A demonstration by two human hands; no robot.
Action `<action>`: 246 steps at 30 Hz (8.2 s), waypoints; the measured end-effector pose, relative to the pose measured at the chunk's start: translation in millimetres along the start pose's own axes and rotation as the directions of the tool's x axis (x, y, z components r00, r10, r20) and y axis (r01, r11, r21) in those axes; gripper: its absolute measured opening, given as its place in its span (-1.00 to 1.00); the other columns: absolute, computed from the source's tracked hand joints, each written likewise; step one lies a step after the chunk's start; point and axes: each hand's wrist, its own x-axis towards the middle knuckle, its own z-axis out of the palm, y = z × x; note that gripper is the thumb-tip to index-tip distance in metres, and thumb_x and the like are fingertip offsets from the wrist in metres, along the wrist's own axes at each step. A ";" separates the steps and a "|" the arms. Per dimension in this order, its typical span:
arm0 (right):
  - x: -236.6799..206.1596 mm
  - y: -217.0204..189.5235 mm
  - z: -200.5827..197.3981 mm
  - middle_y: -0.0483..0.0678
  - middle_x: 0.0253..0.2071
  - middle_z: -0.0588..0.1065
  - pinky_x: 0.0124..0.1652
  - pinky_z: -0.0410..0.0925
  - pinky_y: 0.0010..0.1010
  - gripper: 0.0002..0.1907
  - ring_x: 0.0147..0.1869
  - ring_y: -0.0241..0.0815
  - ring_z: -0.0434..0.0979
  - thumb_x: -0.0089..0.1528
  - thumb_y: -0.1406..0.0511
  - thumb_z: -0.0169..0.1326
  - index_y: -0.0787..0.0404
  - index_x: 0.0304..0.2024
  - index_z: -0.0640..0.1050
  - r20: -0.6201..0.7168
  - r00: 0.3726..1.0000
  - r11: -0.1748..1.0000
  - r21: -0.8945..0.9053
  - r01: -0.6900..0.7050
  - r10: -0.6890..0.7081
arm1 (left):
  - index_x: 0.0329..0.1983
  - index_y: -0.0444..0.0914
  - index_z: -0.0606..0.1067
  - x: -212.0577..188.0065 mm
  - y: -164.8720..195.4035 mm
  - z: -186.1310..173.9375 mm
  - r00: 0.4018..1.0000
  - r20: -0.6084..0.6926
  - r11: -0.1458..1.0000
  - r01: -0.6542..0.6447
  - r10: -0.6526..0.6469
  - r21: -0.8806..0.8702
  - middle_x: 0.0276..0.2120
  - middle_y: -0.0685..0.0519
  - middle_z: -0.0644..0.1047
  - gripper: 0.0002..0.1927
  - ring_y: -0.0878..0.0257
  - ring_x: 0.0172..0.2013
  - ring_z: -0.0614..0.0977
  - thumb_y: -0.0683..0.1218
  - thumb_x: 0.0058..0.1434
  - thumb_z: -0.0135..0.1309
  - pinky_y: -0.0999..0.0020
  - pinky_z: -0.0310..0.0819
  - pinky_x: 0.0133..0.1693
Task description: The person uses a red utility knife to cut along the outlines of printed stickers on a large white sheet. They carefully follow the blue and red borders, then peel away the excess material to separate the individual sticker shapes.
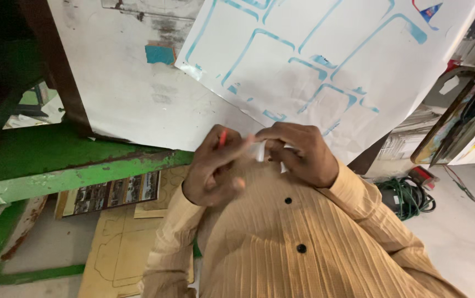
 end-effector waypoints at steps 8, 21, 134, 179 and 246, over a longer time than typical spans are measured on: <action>-0.6 16.3 -24.2 0.06 -0.23 0.55 -0.29 0.44 -0.39 -0.60 -0.27 -0.13 0.59 0.05 0.66 -0.15 0.24 -0.19 0.54 -0.205 0.978 0.944 -0.330 -0.024 -0.047 | 0.49 -0.39 -0.09 -1.5 -0.8 -9.5 0.826 -0.365 0.874 0.482 -0.429 0.066 -0.22 0.03 0.47 -0.35 0.30 -0.30 0.47 -0.20 0.44 -0.13 0.39 0.45 -0.16; 46.6 21.4 0.6 -0.12 -0.41 0.40 -0.35 0.36 -0.29 -0.49 -0.38 -0.14 0.44 0.26 0.26 0.30 0.03 0.27 0.55 -0.148 0.981 0.643 -0.765 -0.032 -0.128 | 0.01 -0.26 0.61 27.5 -6.6 13.2 0.921 -0.346 0.630 0.378 -0.180 0.678 -0.32 -0.01 0.42 -0.71 0.11 -0.34 0.53 -0.23 0.20 0.24 0.22 0.45 -0.33; 27.9 17.5 -1.9 0.05 -0.31 0.51 -0.31 0.39 -0.35 -0.78 -0.34 -0.13 0.52 0.10 0.57 -0.07 0.30 -0.27 0.53 -0.181 0.983 0.971 -0.239 -0.031 -0.014 | 0.40 -0.26 0.33 6.3 3.3 -13.8 0.859 -0.216 0.852 0.499 -0.463 0.160 -0.32 0.13 0.39 -0.52 0.38 -0.36 0.39 -0.21 0.43 0.05 0.47 0.33 -0.24; 68.2 22.4 8.9 -0.08 -0.23 0.34 -0.22 0.39 -0.28 -0.36 -0.18 -0.11 0.39 0.16 0.28 0.35 -0.02 0.32 0.55 -0.058 0.990 0.627 -0.778 0.036 -0.128 | -0.10 -0.24 0.62 26.2 -6.9 -1.0 0.934 -0.325 0.503 0.355 -0.150 0.788 -0.40 0.03 0.40 -0.82 0.15 -0.43 0.50 -0.16 0.24 0.27 0.23 0.41 -0.43; 35.1 9.4 -25.4 -0.08 -0.32 0.57 -0.39 0.40 -0.33 -0.71 -0.39 -0.16 0.52 0.34 0.34 0.26 0.19 0.11 0.61 -0.301 0.943 0.712 -0.693 -0.116 -0.140 | 0.00 -0.23 0.56 73.2 -5.8 -25.0 0.977 -0.202 0.652 0.198 -0.070 0.731 -0.17 0.02 0.48 -0.73 0.06 -0.14 0.56 -0.29 0.24 0.19 0.21 0.49 -0.15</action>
